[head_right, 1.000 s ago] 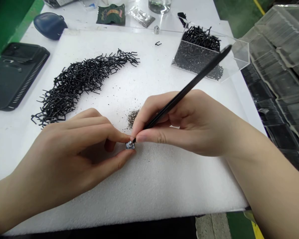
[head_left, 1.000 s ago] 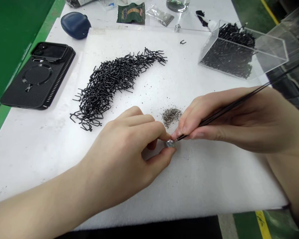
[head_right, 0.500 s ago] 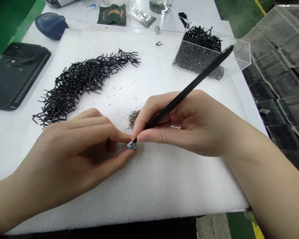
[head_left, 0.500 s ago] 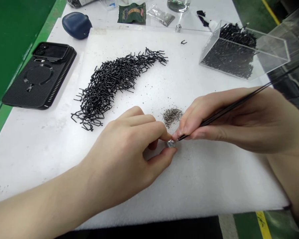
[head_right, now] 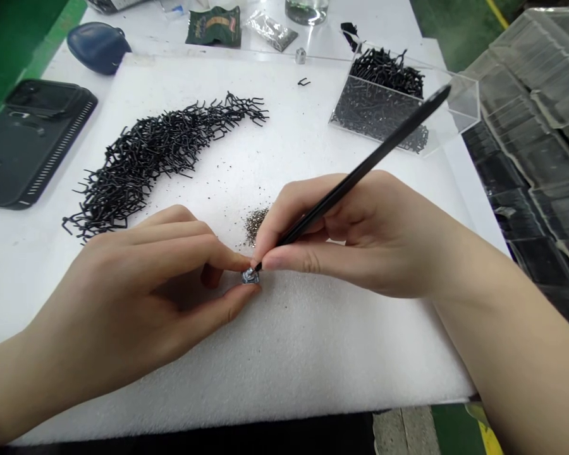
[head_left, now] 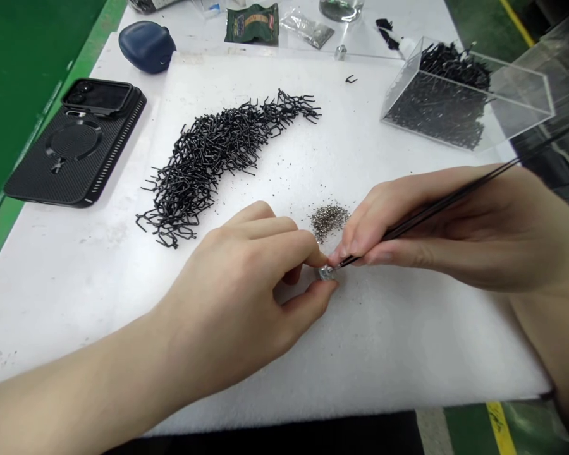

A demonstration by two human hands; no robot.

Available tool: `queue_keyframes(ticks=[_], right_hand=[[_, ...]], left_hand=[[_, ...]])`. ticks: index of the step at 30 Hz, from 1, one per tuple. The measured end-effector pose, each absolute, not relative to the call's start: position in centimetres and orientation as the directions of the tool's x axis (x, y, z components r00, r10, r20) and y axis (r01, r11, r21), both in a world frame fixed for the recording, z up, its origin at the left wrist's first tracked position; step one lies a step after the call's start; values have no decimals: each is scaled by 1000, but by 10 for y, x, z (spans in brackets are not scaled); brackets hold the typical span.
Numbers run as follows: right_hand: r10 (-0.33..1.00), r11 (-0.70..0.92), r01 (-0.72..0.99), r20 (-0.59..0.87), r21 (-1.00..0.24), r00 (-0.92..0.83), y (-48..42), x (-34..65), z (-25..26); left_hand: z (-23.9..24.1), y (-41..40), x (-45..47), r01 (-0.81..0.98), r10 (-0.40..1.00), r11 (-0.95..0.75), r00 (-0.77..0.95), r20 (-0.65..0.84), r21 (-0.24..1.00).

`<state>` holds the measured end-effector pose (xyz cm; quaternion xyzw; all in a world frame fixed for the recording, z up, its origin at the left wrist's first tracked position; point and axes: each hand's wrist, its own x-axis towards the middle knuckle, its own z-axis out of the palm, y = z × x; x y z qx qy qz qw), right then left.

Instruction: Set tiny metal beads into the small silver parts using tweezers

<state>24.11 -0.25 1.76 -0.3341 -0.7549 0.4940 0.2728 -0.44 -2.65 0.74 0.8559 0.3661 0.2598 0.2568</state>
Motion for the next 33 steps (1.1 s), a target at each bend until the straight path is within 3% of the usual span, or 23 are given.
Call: queue_keyframes(ticks=[11, 20, 33], right_hand=[[769, 312, 234, 101, -921, -631, -4, 242, 19], [891, 305, 382, 119, -872, -439, 4, 250, 21], [889, 302, 370, 120, -879, -441, 4, 246, 18]], left_hand=[[7, -25, -3, 501, 767, -590, 593, 245, 633], [11, -26, -4, 536, 775, -587, 588, 231, 607], [9, -25, -4, 540, 773, -590, 593, 226, 599]])
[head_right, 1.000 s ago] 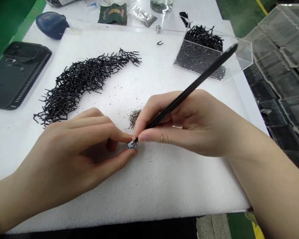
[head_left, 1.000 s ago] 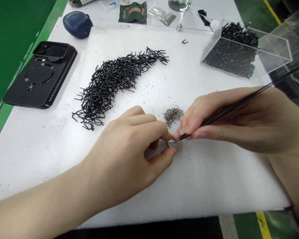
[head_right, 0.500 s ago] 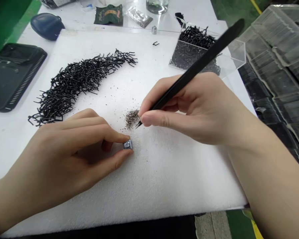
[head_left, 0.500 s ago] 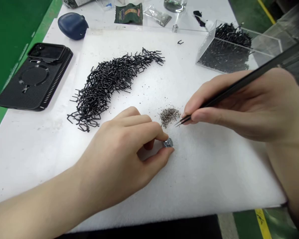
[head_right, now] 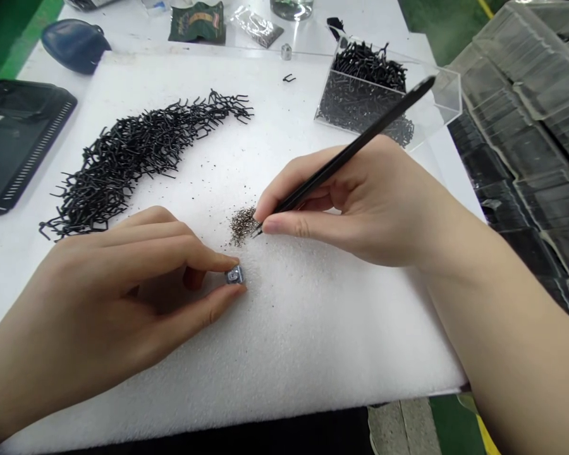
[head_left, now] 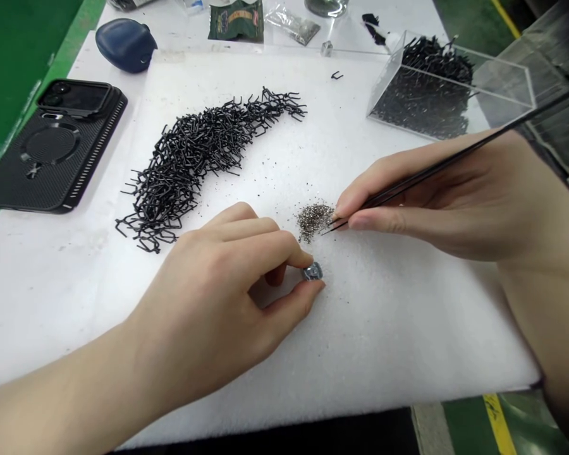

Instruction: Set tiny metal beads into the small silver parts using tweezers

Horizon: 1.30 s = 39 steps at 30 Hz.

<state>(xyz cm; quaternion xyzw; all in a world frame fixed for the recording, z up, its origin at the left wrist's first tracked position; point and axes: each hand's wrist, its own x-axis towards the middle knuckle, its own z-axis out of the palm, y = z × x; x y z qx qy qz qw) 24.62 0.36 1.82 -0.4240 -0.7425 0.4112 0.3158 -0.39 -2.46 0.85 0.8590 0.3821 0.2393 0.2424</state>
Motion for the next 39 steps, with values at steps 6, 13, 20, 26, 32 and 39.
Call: queue_keyframes(ticks=[6, 13, 20, 26, 32, 39], right_hand=[[899, 283, 382, 104, -880, -426, 4, 248, 16], [892, 267, 324, 105, -908, -440, 1, 247, 22], [809, 291, 252, 98, -923, -579, -2, 237, 25], [793, 296, 239, 98, -925, -601, -3, 235, 25], [794, 289, 223, 102, -931, -600, -4, 235, 23], [788, 310, 237, 109, -921, -606, -3, 236, 22]], left_hand=[[9, -24, -4, 533, 773, -585, 594, 223, 611], [10, -26, -6, 522, 766, -594, 600, 232, 612], [10, -26, -5, 524, 765, -593, 603, 226, 611], [11, -27, -5, 510, 759, -604, 603, 245, 613], [11, -27, -6, 513, 765, -591, 601, 232, 622], [10, -24, -2, 509, 762, -600, 599, 246, 617]])
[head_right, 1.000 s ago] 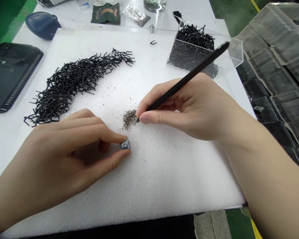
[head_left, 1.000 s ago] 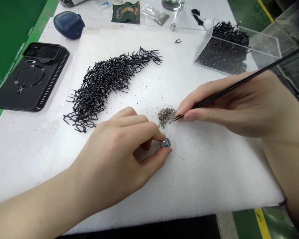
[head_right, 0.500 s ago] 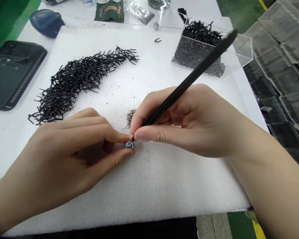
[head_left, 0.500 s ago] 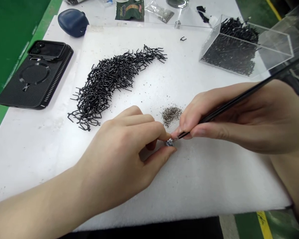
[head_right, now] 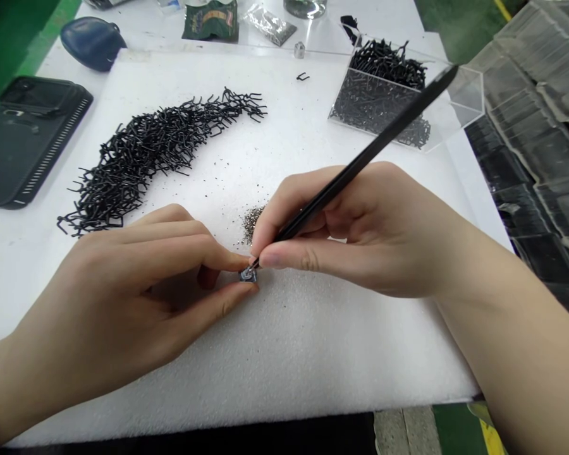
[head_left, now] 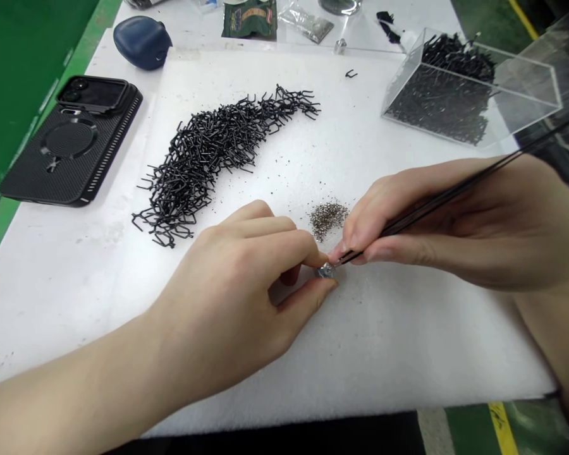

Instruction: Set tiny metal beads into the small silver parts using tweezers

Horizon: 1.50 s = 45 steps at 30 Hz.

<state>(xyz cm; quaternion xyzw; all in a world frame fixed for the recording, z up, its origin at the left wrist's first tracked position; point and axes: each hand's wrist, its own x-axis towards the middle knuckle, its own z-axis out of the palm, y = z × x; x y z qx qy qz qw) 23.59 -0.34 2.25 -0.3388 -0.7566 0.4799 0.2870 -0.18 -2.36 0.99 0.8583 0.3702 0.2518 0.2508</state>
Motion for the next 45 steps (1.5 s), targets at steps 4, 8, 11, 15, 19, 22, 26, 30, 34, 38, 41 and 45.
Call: queue_keyframes(ticks=[4, 8, 11, 15, 19, 22, 26, 30, 34, 38, 41, 45], right_hand=[[803, 326, 280, 107, -903, -587, -4, 236, 22], [791, 347, 276, 121, -896, -600, -4, 238, 23], [794, 345, 272, 125, -898, -595, -3, 239, 22], [796, 348, 274, 128, -896, -592, -3, 237, 20], [790, 345, 275, 119, -898, -601, -3, 237, 20], [788, 350, 279, 120, -894, -603, -3, 238, 21], [786, 356, 279, 125, -892, -605, -3, 237, 21], [790, 348, 287, 114, -893, -603, -2, 235, 21], [802, 335, 274, 121, -901, -585, -2, 236, 22], [870, 302, 292, 137, -907, -475, -5, 243, 22], [889, 288, 365, 106, -885, -445, -3, 249, 24], [898, 256, 472, 26, -843, -440, 4, 254, 26]], left_hand=[[9, -26, -4, 508, 763, -598, 597, 247, 620], [9, -27, -5, 509, 764, -598, 596, 247, 619], [9, -26, -5, 510, 764, -600, 594, 251, 617], [9, -25, -3, 511, 765, -599, 593, 251, 617], [7, -24, -4, 505, 762, -600, 597, 251, 621], [6, -25, -6, 506, 762, -598, 600, 245, 622], [7, -26, -5, 512, 763, -600, 598, 247, 615], [9, -26, -5, 514, 765, -598, 594, 247, 616], [8, -26, -6, 513, 766, -594, 596, 241, 619], [7, -25, -5, 509, 767, -595, 592, 249, 622], [8, -25, -4, 507, 762, -600, 597, 250, 619], [11, -26, -4, 527, 763, -602, 603, 235, 601]])
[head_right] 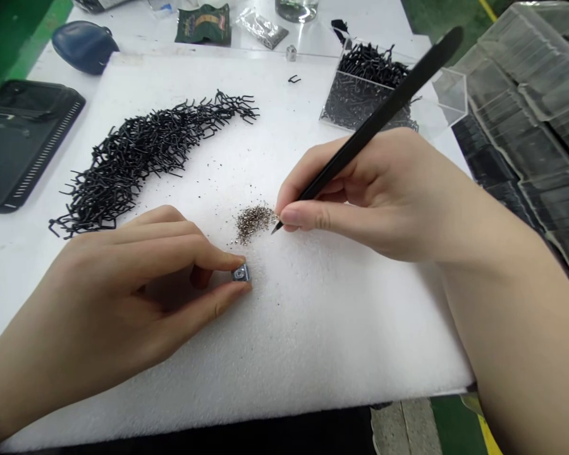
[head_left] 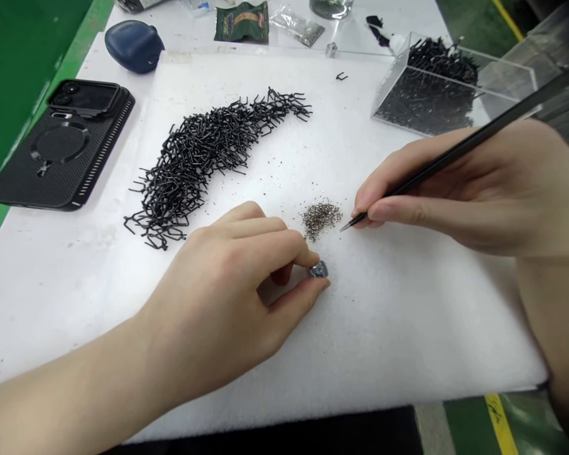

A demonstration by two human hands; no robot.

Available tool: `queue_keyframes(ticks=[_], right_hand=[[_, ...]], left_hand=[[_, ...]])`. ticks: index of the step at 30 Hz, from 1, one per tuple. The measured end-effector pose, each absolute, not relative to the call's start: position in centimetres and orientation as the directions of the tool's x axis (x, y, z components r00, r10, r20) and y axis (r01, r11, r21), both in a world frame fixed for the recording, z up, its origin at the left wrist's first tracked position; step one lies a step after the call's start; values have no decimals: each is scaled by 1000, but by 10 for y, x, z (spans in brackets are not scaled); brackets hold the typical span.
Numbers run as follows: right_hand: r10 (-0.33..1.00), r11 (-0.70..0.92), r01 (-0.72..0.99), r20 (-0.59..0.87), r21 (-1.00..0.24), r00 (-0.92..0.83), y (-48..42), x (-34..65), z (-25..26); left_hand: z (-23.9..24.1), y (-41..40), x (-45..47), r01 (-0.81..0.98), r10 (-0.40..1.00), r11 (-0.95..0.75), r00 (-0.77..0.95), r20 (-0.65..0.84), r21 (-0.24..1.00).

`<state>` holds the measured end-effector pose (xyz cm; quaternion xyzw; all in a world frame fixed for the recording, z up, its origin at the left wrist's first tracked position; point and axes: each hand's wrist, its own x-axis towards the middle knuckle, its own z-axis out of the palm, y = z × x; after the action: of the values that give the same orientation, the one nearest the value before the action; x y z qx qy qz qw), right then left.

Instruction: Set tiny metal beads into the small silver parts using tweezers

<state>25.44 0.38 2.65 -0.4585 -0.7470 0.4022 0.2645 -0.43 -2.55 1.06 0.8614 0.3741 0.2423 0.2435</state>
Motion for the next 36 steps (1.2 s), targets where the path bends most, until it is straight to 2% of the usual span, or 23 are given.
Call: queue_keyframes(ticks=[3, 7, 15, 20, 23, 29, 36], right_hand=[[904, 241, 476, 17, -846, -428, 8, 257, 26], [852, 337, 412, 87, -847, -517, 10, 261, 22], [820, 366, 389, 95, -845, -565, 11, 263, 19], [834, 344, 371, 100, -863, -542, 9, 260, 21], [850, 321, 305, 131, -897, -510, 4, 253, 23], [759, 298, 196, 107, -934, -643, 0, 241, 20], [767, 300, 197, 113, -934, -632, 0, 241, 17]], left_hand=[[11, -26, -5, 535, 767, -599, 598, 234, 595], [12, -25, -5, 535, 768, -593, 600, 225, 601], [9, -25, -4, 537, 771, -588, 599, 218, 605], [10, -25, -5, 530, 768, -587, 604, 213, 612], [11, -26, -5, 523, 766, -592, 601, 227, 613], [13, -26, -4, 518, 763, -594, 605, 228, 615], [12, -27, -6, 524, 763, -595, 606, 225, 609]])
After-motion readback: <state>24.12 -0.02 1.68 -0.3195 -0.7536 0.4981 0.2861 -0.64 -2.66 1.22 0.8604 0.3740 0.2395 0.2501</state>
